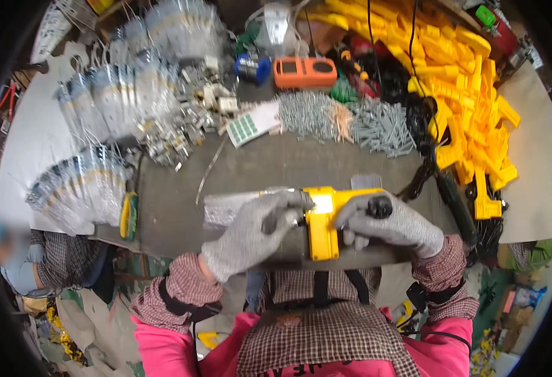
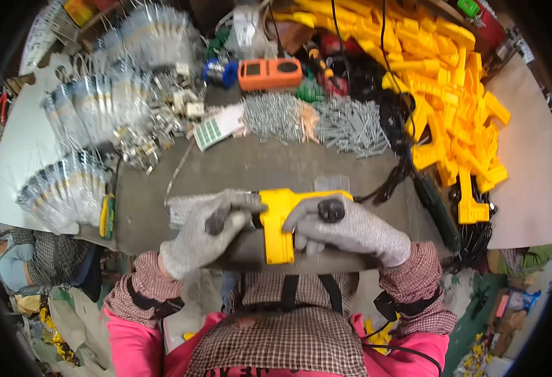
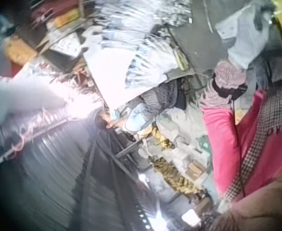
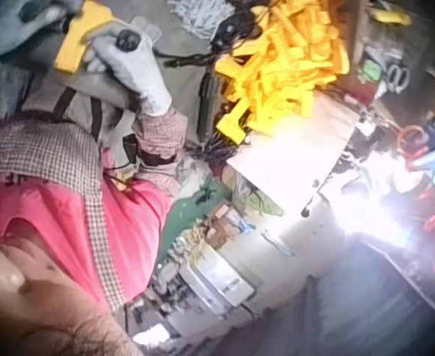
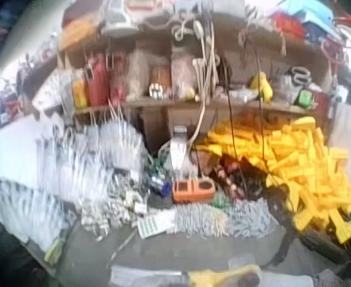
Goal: Assembling electronic components and soldering wires into a yellow plastic toy gun housing.
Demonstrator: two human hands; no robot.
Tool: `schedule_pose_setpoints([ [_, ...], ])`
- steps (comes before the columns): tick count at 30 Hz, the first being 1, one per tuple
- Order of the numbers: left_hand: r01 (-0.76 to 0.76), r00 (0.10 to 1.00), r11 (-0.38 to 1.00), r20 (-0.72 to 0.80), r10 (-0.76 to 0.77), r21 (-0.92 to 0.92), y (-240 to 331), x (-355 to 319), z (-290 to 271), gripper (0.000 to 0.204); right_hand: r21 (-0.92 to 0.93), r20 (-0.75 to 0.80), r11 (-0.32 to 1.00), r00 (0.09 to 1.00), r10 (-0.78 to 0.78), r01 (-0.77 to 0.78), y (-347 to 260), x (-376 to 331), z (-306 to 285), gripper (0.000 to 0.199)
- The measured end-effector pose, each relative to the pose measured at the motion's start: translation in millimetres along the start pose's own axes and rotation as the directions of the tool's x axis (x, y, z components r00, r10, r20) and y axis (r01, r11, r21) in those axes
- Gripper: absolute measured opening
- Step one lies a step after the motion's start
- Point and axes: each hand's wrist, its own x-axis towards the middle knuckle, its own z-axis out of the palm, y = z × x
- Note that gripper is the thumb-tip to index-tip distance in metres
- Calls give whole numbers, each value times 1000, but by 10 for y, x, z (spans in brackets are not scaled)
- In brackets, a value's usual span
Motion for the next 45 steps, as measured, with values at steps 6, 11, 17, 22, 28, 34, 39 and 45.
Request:
schedule_pose_setpoints([
  [6,-332,942,926,105,318,181,-273,-261,297,37,-202,92,966,985,-145,161,478,7,78,21],
  [11,-382,921,879,190,339,286,-275,-269,282,32,-269,107,949,985,-139,163,478,-37,163,13],
  [17,-689,716,435,450,534,580,-303,-267,190,45,-287,-90,945,978,-187,155,411,-103,321,13],
  [22,-202,931,613,-45,363,764,-251,615,-67,39,-660,-254,740,887,-385,132,-129,591,-236,30],
  [28,45,967,665,-199,158,746,-653,1847,-186,29,-993,-59,111,644,-763,40,-98,1903,-978,27],
  [34,-6,931,786,-282,230,619,-595,1798,-323,22,-956,-216,294,676,-705,1,-304,1828,-965,17],
  [39,39,999,669,-20,-36,743,-252,1321,-201,26,-940,-210,336,685,-697,54,-341,1805,-1040,15],
  [45,-38,995,363,68,-72,931,-373,1089,-83,32,-962,-160,270,713,-683,44,-454,1746,-970,10],
])
